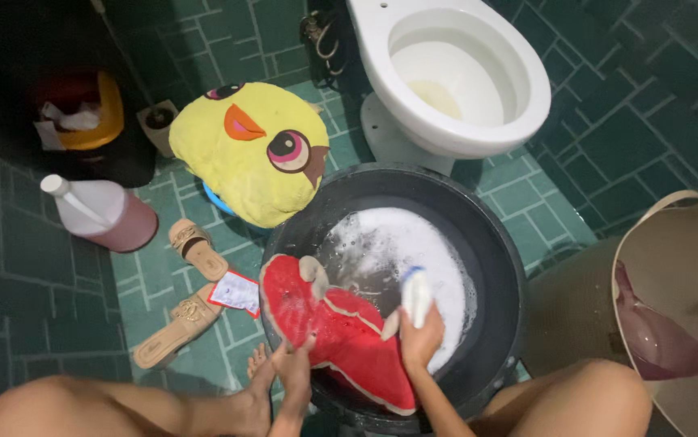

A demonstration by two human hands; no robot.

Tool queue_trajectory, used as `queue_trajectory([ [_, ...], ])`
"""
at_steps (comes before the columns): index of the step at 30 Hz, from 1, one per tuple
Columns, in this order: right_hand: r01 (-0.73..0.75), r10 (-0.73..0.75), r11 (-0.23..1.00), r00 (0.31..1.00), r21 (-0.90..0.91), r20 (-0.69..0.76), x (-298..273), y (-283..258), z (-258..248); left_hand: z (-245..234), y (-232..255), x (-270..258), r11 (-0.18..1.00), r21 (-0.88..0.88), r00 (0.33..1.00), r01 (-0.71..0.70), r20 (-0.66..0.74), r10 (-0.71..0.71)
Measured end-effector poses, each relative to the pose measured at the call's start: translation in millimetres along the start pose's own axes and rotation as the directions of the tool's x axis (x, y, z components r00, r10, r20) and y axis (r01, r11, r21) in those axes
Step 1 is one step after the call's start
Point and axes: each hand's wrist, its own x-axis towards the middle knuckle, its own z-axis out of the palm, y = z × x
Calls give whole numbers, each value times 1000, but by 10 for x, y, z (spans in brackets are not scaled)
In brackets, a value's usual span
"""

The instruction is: The person scrubs a red heart-shaped plush toy using a brush in a bucket of soapy water.

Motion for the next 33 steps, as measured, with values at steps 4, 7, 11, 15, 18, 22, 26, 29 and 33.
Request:
queue_trajectory([
  [4,276,-236,959,908,-70,345,-261,-235,-49,69,353,16,688,720,991,-90,-6,136],
  [7,339,-254,935,845,-104,471,-402,-375,-61,531,901,466,-17,878,674,-479,380,634],
  [11,391,-212,904,759,-171,616,-513,-472,-199,1254,1132,1346,-103,783,654,-613,576,491],
  [15,413,-246,898,755,-150,608,-542,-496,-267,1483,940,1859,-256,875,854,-411,468,228],
  [18,464,-327,879,753,-108,572,-583,-458,-292,1580,641,1827,-365,894,917,-259,347,199],
  [22,389,-213,904,766,-175,606,-616,-459,-261,1443,503,1846,-375,906,953,-197,267,143],
  [26,409,-282,889,843,-206,457,-646,-324,-129,828,519,1735,9,992,974,-125,120,194],
  [29,475,-372,837,858,-270,355,-521,-114,-23,353,382,1034,182,972,947,-151,89,310],
  [33,509,-337,855,695,-103,635,-131,107,29,362,833,295,583,772,942,-252,58,331],
])
